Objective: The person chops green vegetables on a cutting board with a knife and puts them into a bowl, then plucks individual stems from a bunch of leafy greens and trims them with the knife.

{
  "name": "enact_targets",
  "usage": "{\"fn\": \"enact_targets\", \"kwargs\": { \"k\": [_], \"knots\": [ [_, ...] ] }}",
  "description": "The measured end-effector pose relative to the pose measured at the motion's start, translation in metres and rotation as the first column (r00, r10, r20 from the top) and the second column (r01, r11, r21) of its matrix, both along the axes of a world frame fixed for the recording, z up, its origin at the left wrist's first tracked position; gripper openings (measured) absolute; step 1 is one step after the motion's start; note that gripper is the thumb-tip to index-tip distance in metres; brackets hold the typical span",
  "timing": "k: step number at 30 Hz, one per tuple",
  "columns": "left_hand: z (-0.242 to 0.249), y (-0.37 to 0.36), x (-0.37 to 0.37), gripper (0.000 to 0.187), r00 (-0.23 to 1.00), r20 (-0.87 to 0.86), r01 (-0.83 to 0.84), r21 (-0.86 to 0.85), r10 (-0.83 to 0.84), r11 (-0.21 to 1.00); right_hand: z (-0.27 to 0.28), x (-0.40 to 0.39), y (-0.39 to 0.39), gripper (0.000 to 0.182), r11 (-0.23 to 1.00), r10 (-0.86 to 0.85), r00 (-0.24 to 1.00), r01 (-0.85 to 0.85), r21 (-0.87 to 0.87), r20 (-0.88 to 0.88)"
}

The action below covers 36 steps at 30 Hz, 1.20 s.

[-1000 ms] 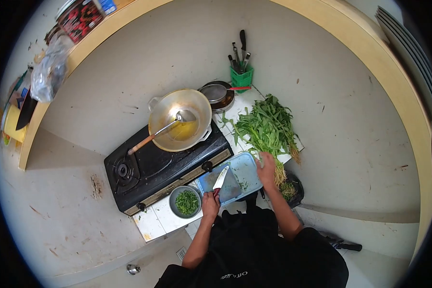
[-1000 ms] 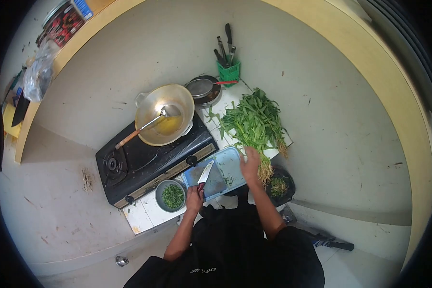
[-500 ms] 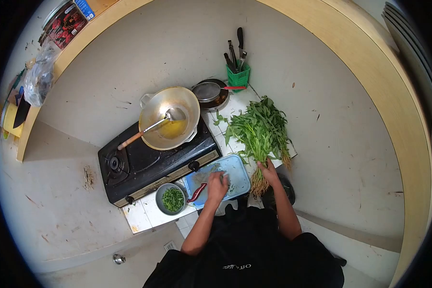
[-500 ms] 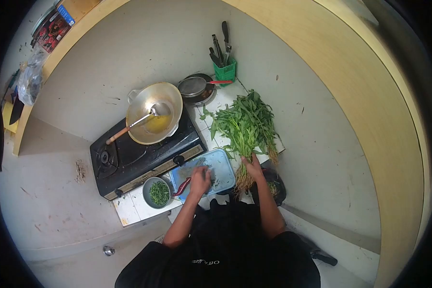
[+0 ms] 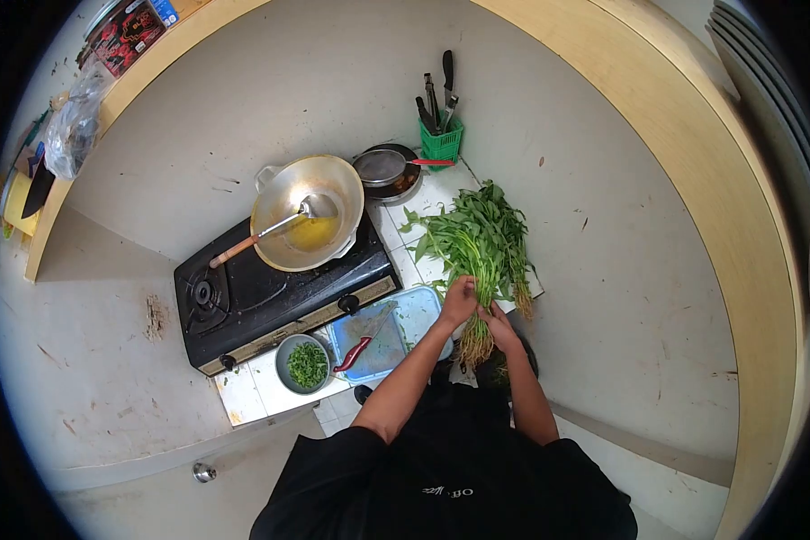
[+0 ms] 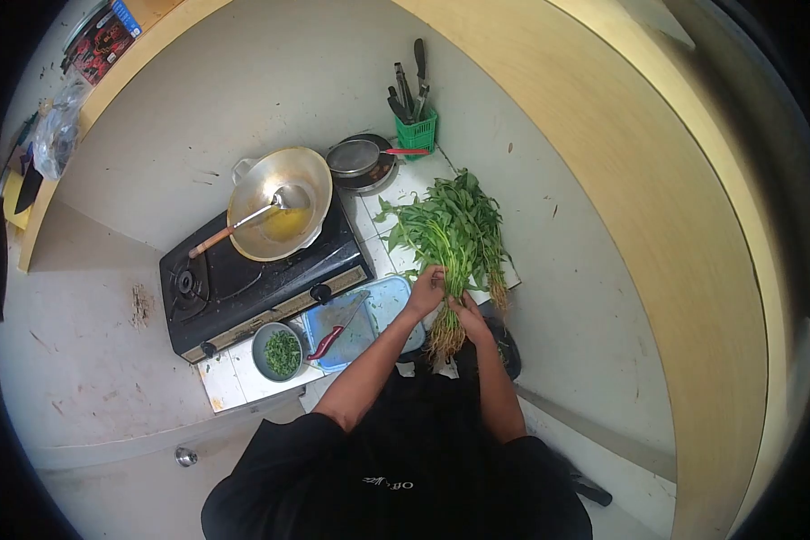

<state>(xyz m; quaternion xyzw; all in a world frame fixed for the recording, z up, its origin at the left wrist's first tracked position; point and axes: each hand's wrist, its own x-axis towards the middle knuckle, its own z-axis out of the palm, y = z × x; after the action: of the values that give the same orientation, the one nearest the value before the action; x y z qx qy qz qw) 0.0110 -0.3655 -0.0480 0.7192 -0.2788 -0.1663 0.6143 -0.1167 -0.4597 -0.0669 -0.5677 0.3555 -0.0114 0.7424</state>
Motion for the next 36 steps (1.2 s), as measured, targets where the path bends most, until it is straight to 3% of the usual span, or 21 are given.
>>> {"fn": "enact_targets", "kwargs": {
  "k": [1, 3, 4, 6, 8, 10, 11, 17, 20, 22, 25, 28, 30, 31, 33, 36],
  "knots": [
    [-0.008, 0.001, 0.001, 0.019, 1.0, -0.001, -0.003, 0.0, 0.003, 1.0, 0.004, -0.002, -0.002, 0.07, 0.999, 0.024, 0.999, -0.025, 0.045, 0.026],
    [-0.02, 0.007, 0.003, 0.025, 0.919, -0.363, -0.167, -0.006, 0.153, 0.986, 0.012, -0.005, -0.003, 0.065, 0.994, 0.047, 0.998, -0.052, 0.091, 0.052],
    [-0.008, 0.01, 0.005, 0.025, 0.918, -0.364, -0.17, -0.006, 0.156, 0.985, 0.017, -0.005, -0.004, 0.065, 0.992, 0.071, 0.996, -0.077, 0.102, 0.062],
    [0.015, 0.009, 0.012, 0.033, 0.822, -0.531, -0.187, 0.093, 0.207, 0.978, 0.03, -0.004, -0.005, 0.065, 0.988, 0.101, 0.992, -0.108, 0.108, 0.075],
    [-0.02, 0.002, 0.026, 0.028, 0.851, -0.495, -0.205, -0.007, 0.175, 0.979, 0.044, -0.005, -0.001, 0.064, 0.979, 0.045, 0.999, -0.041, 0.201, -0.019],
    [0.001, 0.002, 0.036, 0.023, 0.947, -0.286, -0.132, 0.058, 0.143, 0.99, 0.024, -0.005, -0.002, 0.066, 0.984, 0.029, 0.999, -0.021, 0.179, -0.041],
    [0.008, 0.003, 0.036, 0.022, 0.951, -0.263, -0.159, 0.042, 0.165, 0.986, 0.012, -0.006, -0.006, 0.068, 0.988, 0.015, 0.998, -0.006, 0.153, -0.058],
    [0.009, 0.004, 0.041, 0.019, 0.91, -0.327, -0.276, -0.015, 0.256, 0.961, 0.01, -0.003, -0.005, 0.075, 0.984, 0.08, 0.992, -0.095, 0.149, 0.102],
    [0.011, -0.001, 0.058, 0.018, 0.904, -0.333, -0.303, -0.051, 0.27, 0.952, 0.025, -0.003, -0.004, 0.078, 0.98, 0.084, 0.996, -0.086, 0.179, 0.02],
    [0.03, -0.006, 0.078, 0.018, 0.861, -0.431, -0.375, -0.182, 0.269, 0.909, 0.008, -0.006, -0.007, 0.079, 0.979, 0.086, 0.995, -0.093, 0.181, 0.047],
    [0.093, 0.002, 0.107, 0.018, 0.843, -0.459, -0.412, -0.218, 0.28, 0.885, -0.025, -0.007, -0.015, 0.082, 0.985, 0.096, 0.994, -0.101, 0.141, 0.045],
    [0.136, 0.021, 0.118, 0.023, 0.9, -0.324, -0.376, -0.236, 0.292, 0.896, -0.031, -0.008, -0.013, 0.087, 0.993, 0.1, 0.995, -0.101, 0.064, 0.017],
    [0.147, 0.044, 0.111, 0.023, 0.969, -0.105, -0.233, -0.071, 0.225, 0.97, -0.022, -0.005, -0.008, 0.089, 0.994, 0.105, 0.994, -0.106, 0.033, 0.02],
    [0.143, 0.055, 0.105, 0.024, 0.962, 0.097, -0.257, -0.002, 0.256, 0.966, -0.007, -0.007, -0.006, 0.089, 0.991, 0.118, 0.992, -0.121, 0.061, 0.054],
    [0.134, 0.085, 0.086, 0.023, 0.943, 0.293, -0.243, 0.276, 0.16, 0.93, 0.007, -0.005, -0.003, 0.09, 0.987, 0.127, 0.988, -0.135, 0.089, 0.091],
    [0.113, 0.127, 0.053, 0.024, 0.948, 0.294, -0.289, 0.645, 0.119, 0.708, 0.005, -0.005, -0.002, 0.085, 0.996, 0.084, 0.996, -0.083, 0.025, -0.017]
  ]
}}
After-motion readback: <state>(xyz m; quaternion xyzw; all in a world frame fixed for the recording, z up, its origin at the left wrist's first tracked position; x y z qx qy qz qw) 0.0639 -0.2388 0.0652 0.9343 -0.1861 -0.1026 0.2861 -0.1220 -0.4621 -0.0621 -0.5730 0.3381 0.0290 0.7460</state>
